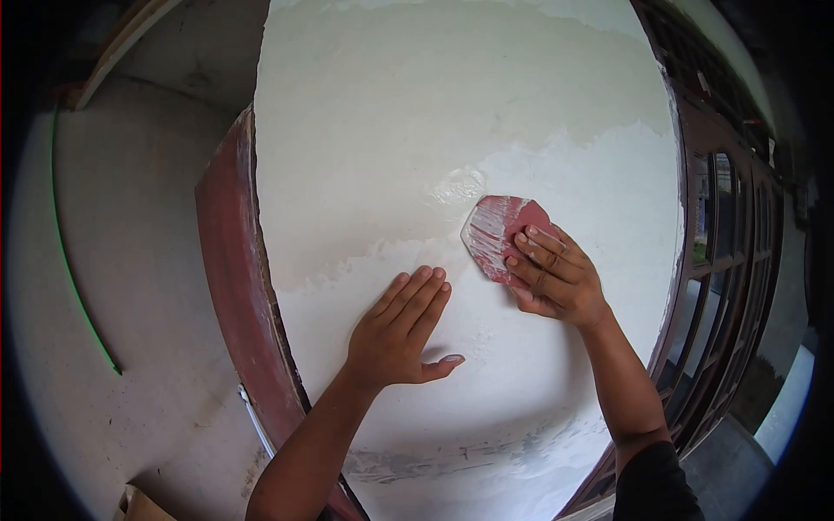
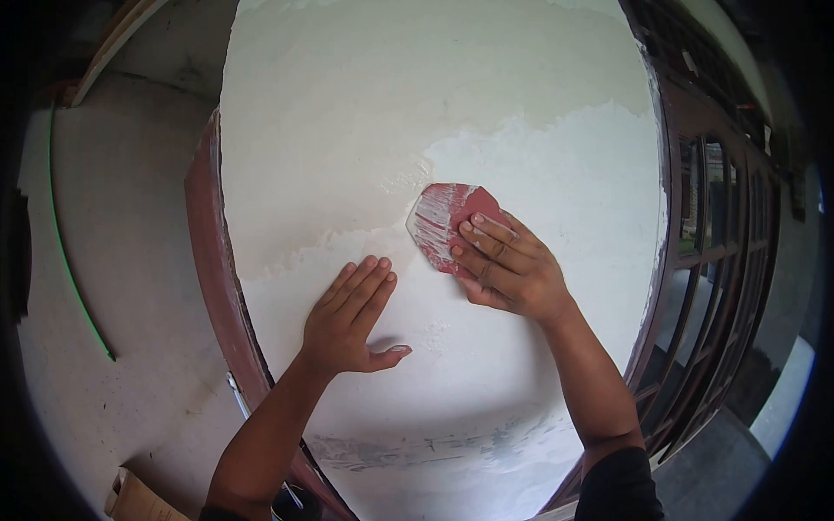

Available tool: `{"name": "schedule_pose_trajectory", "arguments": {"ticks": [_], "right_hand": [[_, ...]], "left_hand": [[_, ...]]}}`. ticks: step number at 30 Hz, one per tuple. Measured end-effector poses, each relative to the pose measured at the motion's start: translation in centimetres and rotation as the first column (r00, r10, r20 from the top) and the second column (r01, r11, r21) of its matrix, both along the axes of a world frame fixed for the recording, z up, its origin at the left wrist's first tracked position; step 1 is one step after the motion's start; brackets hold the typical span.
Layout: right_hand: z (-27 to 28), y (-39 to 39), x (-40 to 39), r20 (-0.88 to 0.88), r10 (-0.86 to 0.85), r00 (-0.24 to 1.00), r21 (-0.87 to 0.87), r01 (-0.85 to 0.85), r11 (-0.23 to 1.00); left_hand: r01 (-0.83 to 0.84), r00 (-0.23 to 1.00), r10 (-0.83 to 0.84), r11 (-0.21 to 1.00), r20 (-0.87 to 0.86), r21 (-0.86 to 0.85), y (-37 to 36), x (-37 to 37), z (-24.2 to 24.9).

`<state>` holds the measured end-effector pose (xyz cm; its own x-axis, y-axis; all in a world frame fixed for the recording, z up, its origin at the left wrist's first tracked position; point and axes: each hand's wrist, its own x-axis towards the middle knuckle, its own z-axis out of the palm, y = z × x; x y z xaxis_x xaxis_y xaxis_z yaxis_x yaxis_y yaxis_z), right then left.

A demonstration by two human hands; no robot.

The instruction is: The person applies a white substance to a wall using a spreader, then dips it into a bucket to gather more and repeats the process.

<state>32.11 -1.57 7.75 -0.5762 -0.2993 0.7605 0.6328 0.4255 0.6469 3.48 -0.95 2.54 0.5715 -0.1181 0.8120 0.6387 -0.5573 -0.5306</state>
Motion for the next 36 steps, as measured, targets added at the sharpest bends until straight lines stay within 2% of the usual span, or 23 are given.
{"name": "schedule_pose_trajectory", "arguments": {"ticks": [3, 6, 11, 13, 18, 20, 26, 30, 32, 36], "right_hand": [[0.7, -0.4, -0.9, -0.051, 0.026, 0.998, 0.012, -0.025, 1.0], [2.3, -0.9, -3.4, 0.018, 0.062, 0.998, -0.026, -0.062, 0.998], [0.0, 0.1, -1.0, 0.013, -0.04, 0.999, -0.034, 0.04, 0.999], [-1.0, 0.1, 0.7, -0.06, -0.04, 0.997, -0.056, 0.036, 0.998], [1.4, -0.3, -0.9, -0.087, 0.062, 0.994, -0.028, -0.065, 0.998], [2.3, 0.0, -1.7, -0.068, 0.014, 0.998, -0.008, -0.015, 1.0], [-0.6, 0.1, 1.2, -0.095, -0.055, 0.994, -0.011, 0.054, 0.998], [1.4, -0.3, -0.9, -0.113, 0.012, 0.994, 0.014, -0.01, 1.0], [2.8, -0.4, -2.5, -0.066, 0.022, 0.998, 0.024, -0.021, 1.0], [1.7, 0.7, -2.1, -0.058, -0.03, 0.998, 0.006, 0.031, 1.0]], "left_hand": [[0.011, 1.0, -0.011, 1.0, -0.007, 0.015, 0.3, -0.1, -0.1], [-0.024, 1.0, 0.024, 1.0, -0.009, 0.009, 0.0, -0.1, 0.0], [-0.003, 1.0, 0.004, 1.0, -0.007, 0.009, 0.3, -0.1, 0.1], [0.008, 1.0, -0.008, 1.0, 0.0, 0.004, 0.2, 0.0, -0.1], [-0.005, 1.0, 0.006, 1.0, -0.011, 0.011, 0.3, -0.1, -0.1], [-0.009, 1.0, 0.009, 1.0, -0.013, 0.006, 0.2, -0.1, -0.1], [-0.004, 1.0, 0.004, 1.0, -0.004, 0.001, 0.2, -0.1, -0.2], [-0.013, 1.0, 0.013, 1.0, -0.013, 0.008, 0.4, -0.1, -0.1], [-0.015, 1.0, 0.015, 1.0, -0.019, 0.0, 0.3, -0.1, -0.1], [-0.017, 1.0, 0.017, 1.0, -0.023, 0.002, 0.3, -0.2, -0.1]]}}
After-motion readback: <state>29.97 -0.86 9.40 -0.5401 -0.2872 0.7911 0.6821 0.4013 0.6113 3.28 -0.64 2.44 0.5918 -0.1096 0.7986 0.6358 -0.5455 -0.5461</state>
